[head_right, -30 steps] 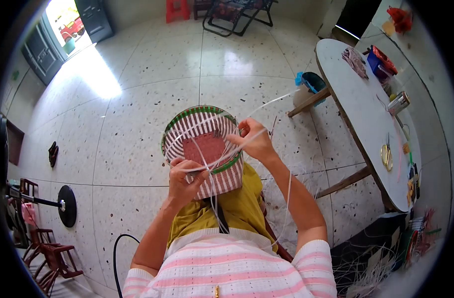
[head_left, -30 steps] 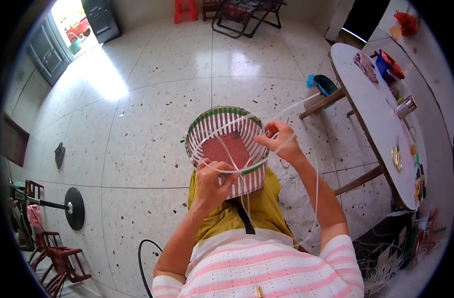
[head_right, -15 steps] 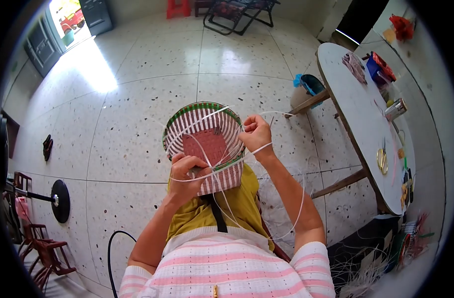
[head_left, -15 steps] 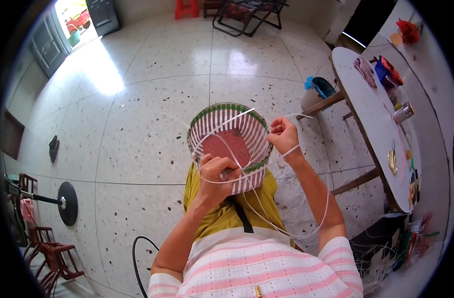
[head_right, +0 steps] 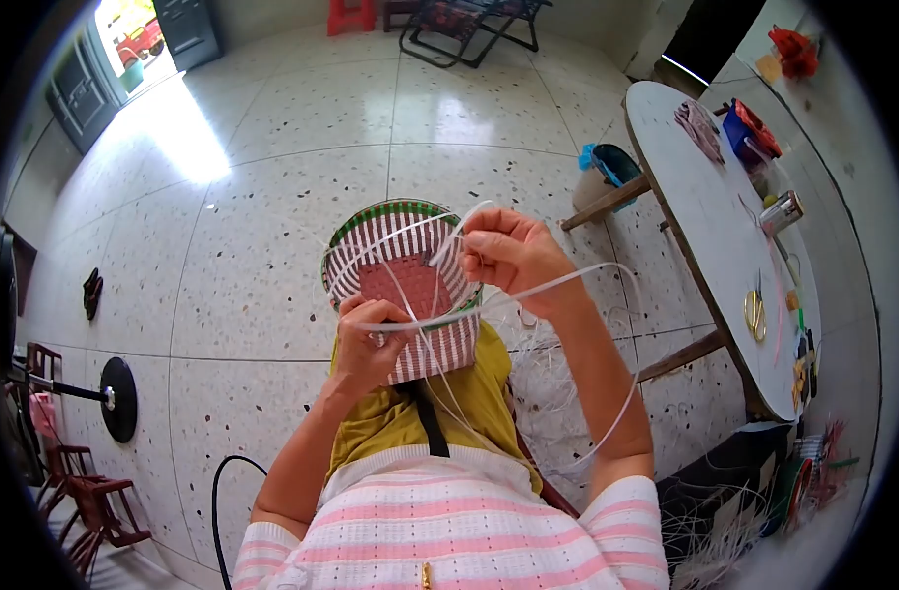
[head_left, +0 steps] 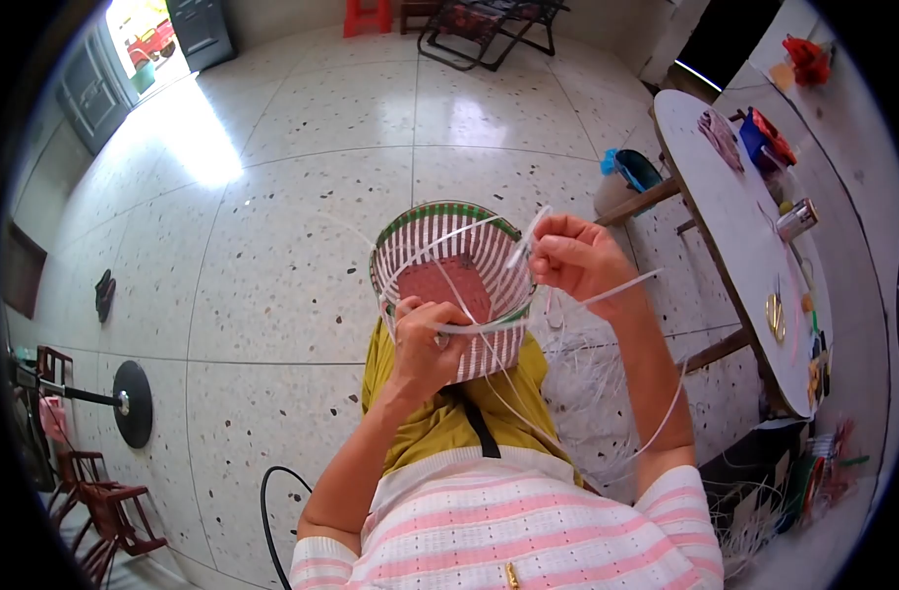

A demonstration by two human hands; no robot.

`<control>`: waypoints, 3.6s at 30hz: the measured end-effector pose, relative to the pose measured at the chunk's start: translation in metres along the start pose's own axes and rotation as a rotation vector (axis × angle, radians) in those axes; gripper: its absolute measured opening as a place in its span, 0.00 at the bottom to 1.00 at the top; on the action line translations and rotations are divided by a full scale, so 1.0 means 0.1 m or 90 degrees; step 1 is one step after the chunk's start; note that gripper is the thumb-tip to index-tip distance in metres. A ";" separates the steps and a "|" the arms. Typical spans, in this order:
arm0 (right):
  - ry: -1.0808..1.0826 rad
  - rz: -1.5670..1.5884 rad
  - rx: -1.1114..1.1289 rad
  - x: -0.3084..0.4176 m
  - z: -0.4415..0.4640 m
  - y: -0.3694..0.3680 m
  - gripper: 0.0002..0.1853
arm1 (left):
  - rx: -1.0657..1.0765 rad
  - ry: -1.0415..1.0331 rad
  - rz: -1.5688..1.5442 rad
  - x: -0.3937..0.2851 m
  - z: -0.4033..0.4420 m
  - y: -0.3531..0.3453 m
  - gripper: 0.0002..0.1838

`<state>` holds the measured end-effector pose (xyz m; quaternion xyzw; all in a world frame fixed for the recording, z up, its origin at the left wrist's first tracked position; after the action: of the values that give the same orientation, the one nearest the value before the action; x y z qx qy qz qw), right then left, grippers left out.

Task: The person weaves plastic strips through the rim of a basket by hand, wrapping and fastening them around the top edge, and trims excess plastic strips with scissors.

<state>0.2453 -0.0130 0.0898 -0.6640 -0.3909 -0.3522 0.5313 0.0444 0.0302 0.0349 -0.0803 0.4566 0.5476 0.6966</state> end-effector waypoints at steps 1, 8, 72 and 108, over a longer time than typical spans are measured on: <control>0.002 0.001 -0.002 0.07 -0.03 0.04 0.06 | -0.003 0.003 0.003 0.01 -0.01 0.00 0.08; -0.216 -0.092 0.106 0.09 -0.17 -0.04 0.08 | 0.039 0.025 0.021 0.02 -0.01 0.00 0.07; 0.151 -0.777 0.012 -0.44 0.15 -0.05 0.08 | 0.044 -0.002 0.042 -0.03 -0.06 0.01 0.07; -0.116 -0.688 -0.017 -0.36 0.58 -0.23 0.06 | 0.053 -0.017 0.010 0.01 -0.03 0.01 0.07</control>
<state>0.2112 0.0417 0.0568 -0.4031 -0.7161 -0.5212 0.2304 0.0419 0.0295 0.0326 -0.0401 0.4703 0.5347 0.7009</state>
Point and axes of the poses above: each hand's wrist, its own z-axis towards the middle knuckle, its own y-axis out of the back of the hand, x = y × z, the point moved 7 cm from there along z, towards the middle knuckle, and after that the axes turned 5 degrees about -y, right-handed, at the moved point
